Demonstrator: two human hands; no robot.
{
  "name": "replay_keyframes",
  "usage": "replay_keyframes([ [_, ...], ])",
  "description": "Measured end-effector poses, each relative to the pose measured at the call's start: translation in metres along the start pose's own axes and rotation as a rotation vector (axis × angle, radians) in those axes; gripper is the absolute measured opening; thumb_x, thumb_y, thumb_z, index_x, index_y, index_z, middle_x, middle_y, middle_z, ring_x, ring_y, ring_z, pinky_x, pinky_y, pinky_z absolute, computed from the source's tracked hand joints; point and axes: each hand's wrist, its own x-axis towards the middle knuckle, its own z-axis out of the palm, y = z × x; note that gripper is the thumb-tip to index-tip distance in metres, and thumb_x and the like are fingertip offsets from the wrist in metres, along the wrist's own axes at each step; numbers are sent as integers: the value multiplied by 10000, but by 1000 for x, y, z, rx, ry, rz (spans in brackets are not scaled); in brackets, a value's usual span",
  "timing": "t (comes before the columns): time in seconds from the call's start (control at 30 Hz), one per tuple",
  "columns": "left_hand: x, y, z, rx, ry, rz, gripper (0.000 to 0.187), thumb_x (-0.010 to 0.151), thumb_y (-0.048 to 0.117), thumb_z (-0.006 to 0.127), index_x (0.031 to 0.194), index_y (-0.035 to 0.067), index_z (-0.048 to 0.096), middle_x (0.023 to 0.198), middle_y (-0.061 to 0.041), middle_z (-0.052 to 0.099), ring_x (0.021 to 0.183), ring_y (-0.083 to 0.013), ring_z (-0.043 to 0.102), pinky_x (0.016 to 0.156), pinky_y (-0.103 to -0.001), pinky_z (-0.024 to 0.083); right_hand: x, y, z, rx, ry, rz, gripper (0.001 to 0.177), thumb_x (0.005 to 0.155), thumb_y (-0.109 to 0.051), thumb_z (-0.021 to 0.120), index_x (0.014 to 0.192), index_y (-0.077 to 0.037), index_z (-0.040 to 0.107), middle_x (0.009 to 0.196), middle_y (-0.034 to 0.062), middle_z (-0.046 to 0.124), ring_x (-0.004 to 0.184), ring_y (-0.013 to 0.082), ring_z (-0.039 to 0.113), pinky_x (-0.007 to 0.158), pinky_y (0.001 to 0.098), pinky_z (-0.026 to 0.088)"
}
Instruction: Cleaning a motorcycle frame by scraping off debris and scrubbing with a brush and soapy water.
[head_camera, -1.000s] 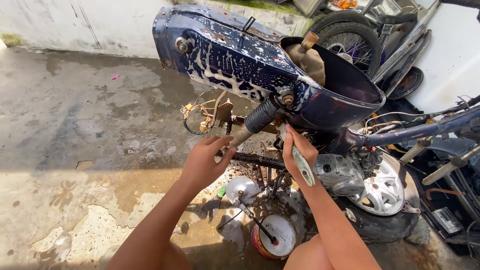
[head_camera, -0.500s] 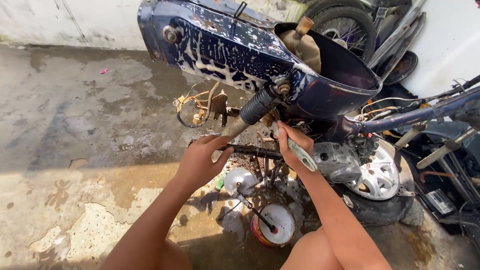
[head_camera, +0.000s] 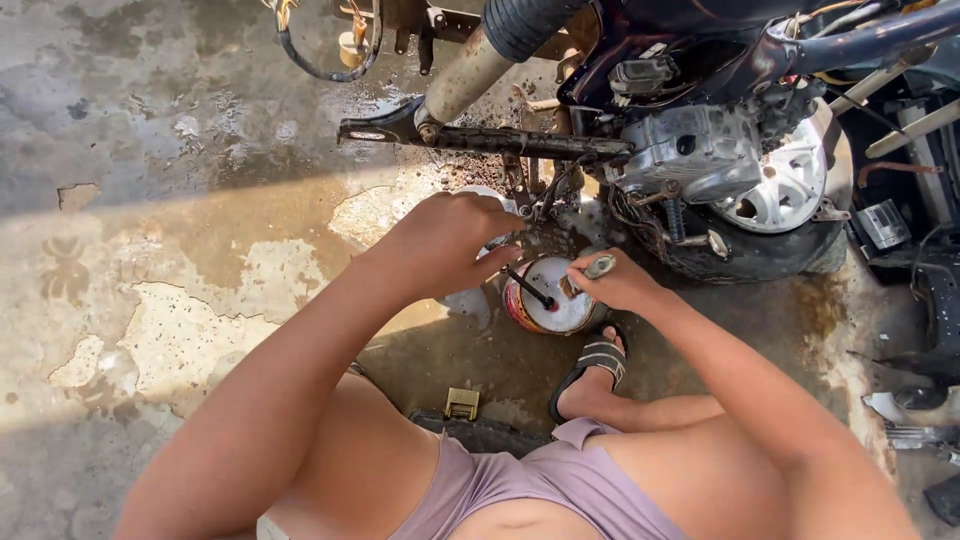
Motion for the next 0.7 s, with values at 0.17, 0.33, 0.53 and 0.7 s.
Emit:
replay_keyframes([
  [0.17, -1, 2, -7, 9, 20, 6, 293, 968, 246, 623, 1150, 50, 742, 974, -166, 763, 916, -369, 743, 803, -496, 594, 53, 122, 109, -84, 217, 33, 335, 1041, -237, 582, 1067, 28, 784, 861, 294, 747, 829, 429, 742, 691, 490, 584],
  [0.33, -6, -5, -21, 2, 76, -42, 291, 984, 240, 612, 1173, 60, 741, 992, -179, 768, 921, -355, 747, 815, -481, 604, 37, 80, 89, -209, 255, 95, 354, 1046, -260, 559, 1133, 7, 775, 852, 236, 774, 800, 350, 772, 692, 413, 626],
  [0.53, -4, 7, -28, -2, 183, -84, 422, 969, 366, 622, 1290, 99, 682, 1092, -111, 758, 964, -340, 703, 733, -492, 555, -50, -101, -58, -58, 129, 454, 453, 1038, -429, 503, 1360, -181, 704, 806, 67, 811, 714, 132, 794, 509, 263, 505],
  [0.7, 17, 50, -2, -130, 195, -140, 791, 911, 427, 703, 1530, 33, 409, 1324, -222, 594, 1090, -380, 630, 801, -481, 555, -92, -206, -81, -88, 639, -244, 217, 977, -185, 642, 994, -62, 820, 818, 25, 819, 590, 122, 719, 506, 276, 510],
])
